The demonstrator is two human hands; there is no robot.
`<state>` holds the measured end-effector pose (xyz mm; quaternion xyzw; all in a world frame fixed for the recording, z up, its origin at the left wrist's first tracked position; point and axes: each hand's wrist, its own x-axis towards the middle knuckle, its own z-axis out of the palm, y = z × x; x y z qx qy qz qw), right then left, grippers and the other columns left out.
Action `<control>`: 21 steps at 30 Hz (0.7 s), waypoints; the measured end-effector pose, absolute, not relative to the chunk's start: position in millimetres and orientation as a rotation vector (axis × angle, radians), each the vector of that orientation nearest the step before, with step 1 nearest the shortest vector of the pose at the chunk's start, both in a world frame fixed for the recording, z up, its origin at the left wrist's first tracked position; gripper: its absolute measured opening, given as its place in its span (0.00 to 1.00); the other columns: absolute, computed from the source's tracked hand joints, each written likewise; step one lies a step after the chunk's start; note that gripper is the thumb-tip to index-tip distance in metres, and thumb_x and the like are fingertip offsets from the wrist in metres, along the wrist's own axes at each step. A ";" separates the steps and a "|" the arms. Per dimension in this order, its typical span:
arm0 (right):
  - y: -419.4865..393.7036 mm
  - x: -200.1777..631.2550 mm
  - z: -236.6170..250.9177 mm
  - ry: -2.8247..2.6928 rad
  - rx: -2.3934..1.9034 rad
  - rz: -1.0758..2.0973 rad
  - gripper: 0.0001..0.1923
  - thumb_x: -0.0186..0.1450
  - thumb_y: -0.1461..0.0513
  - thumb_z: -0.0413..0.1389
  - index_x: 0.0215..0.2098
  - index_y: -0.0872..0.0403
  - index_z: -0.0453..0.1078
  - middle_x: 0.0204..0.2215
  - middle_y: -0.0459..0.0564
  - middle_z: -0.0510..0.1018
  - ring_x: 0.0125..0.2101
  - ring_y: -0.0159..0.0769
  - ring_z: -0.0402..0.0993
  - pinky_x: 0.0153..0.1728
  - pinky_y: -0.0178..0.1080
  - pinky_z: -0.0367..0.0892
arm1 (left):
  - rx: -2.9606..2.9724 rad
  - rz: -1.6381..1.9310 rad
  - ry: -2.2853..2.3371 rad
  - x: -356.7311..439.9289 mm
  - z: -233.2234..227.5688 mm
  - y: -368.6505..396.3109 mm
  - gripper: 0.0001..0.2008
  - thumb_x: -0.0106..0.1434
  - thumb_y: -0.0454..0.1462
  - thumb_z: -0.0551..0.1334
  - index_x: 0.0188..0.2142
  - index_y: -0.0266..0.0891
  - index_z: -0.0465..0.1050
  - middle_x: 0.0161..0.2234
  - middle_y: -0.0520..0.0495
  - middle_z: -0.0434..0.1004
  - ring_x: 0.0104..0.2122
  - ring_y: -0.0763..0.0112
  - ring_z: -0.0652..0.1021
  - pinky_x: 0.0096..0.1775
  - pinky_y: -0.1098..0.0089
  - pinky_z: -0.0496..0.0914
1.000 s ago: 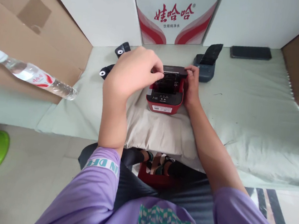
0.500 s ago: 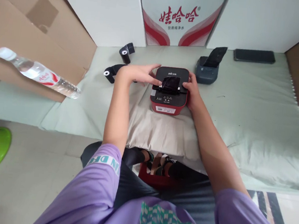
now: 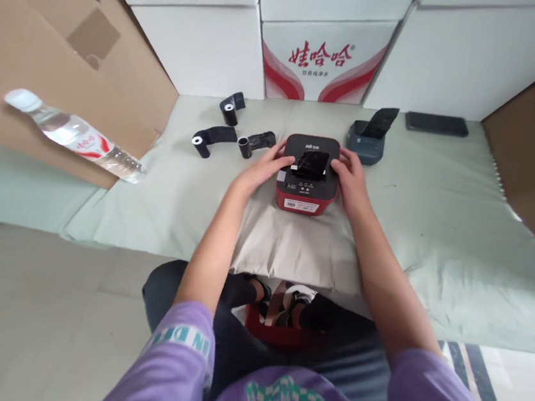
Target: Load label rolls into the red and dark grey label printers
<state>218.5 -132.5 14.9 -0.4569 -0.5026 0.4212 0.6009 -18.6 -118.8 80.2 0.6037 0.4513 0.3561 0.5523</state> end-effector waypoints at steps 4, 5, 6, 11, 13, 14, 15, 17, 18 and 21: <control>-189.6 196.9 30.9 -1.322 -1.066 0.912 0.46 0.59 0.40 0.72 0.71 0.37 0.65 0.73 0.50 0.72 0.75 0.58 0.65 0.79 0.63 0.58 | 1.282 1.134 1.024 5.7 54.2 -162.9 0.39 0.68 0.45 0.54 0.78 0.47 0.57 0.80 0.54 0.58 0.79 0.63 0.61 0.77 0.62 0.59; -197.0 192.8 35.5 -1.371 -1.051 0.864 0.48 0.58 0.41 0.73 0.72 0.36 0.63 0.74 0.49 0.71 0.76 0.58 0.64 0.79 0.62 0.58 | 1.268 1.139 0.999 9.1 52.6 -166.9 0.40 0.68 0.44 0.53 0.79 0.47 0.56 0.81 0.56 0.55 0.79 0.65 0.61 0.77 0.63 0.59; -198.5 190.3 40.8 -1.402 -1.042 0.812 0.51 0.57 0.41 0.74 0.73 0.37 0.63 0.74 0.51 0.70 0.75 0.59 0.64 0.79 0.63 0.58 | 1.261 1.144 0.984 11.2 54.2 -166.5 0.39 0.68 0.43 0.53 0.79 0.47 0.56 0.81 0.57 0.56 0.79 0.66 0.61 0.77 0.64 0.59; -121.7 196.9 78.0 -1.504 -0.927 0.736 0.56 0.46 0.37 0.78 0.66 0.45 0.68 0.67 0.59 0.77 0.69 0.62 0.72 0.75 0.65 0.64 | 1.392 1.212 1.039 17.9 98.8 -106.9 0.32 0.70 0.38 0.50 0.71 0.49 0.69 0.67 0.56 0.79 0.75 0.65 0.67 0.73 0.62 0.65; -75.5 200.1 90.5 -1.528 -0.901 0.736 0.54 0.45 0.35 0.78 0.63 0.43 0.70 0.65 0.57 0.79 0.68 0.60 0.74 0.75 0.63 0.66 | 1.423 1.208 1.050 25.1 118.7 -71.1 0.28 0.72 0.39 0.51 0.67 0.46 0.75 0.60 0.54 0.86 0.72 0.61 0.72 0.69 0.60 0.69; -55.4 200.4 94.4 -1.533 -0.897 0.724 0.54 0.43 0.34 0.78 0.62 0.42 0.70 0.65 0.56 0.80 0.68 0.59 0.74 0.74 0.62 0.66 | 1.427 1.197 1.071 29.5 125.6 -54.2 0.26 0.72 0.41 0.53 0.65 0.46 0.77 0.57 0.54 0.87 0.70 0.59 0.74 0.66 0.60 0.70; -38.6 199.9 96.3 -1.524 -0.891 0.705 0.55 0.42 0.34 0.78 0.61 0.43 0.70 0.64 0.57 0.80 0.67 0.59 0.74 0.74 0.63 0.67 | 1.430 1.191 1.098 33.9 130.0 -38.4 0.24 0.71 0.43 0.56 0.62 0.47 0.79 0.55 0.55 0.88 0.67 0.59 0.77 0.64 0.61 0.72; -15.4 198.0 94.3 -1.479 -0.887 0.681 0.55 0.41 0.32 0.77 0.60 0.44 0.70 0.63 0.57 0.81 0.66 0.59 0.75 0.73 0.64 0.68 | 1.436 1.185 1.127 41.6 130.8 -10.3 0.23 0.69 0.47 0.61 0.60 0.50 0.81 0.52 0.57 0.90 0.63 0.60 0.79 0.60 0.62 0.72; -8.1 197.5 90.6 -1.453 -0.890 0.674 0.54 0.42 0.31 0.76 0.60 0.44 0.70 0.62 0.57 0.82 0.65 0.59 0.76 0.72 0.63 0.68 | 1.441 1.187 1.131 44.4 127.8 2.3 0.23 0.68 0.50 0.62 0.60 0.51 0.81 0.50 0.58 0.90 0.62 0.60 0.79 0.58 0.63 0.72; 5.6 200.1 73.5 -1.399 -0.915 0.652 0.53 0.45 0.29 0.72 0.60 0.44 0.71 0.61 0.55 0.83 0.64 0.56 0.78 0.71 0.61 0.70 | 1.398 1.251 1.052 49.9 111.0 34.5 0.24 0.72 0.55 0.59 0.59 0.52 0.82 0.47 0.62 0.90 0.62 0.64 0.77 0.57 0.65 0.69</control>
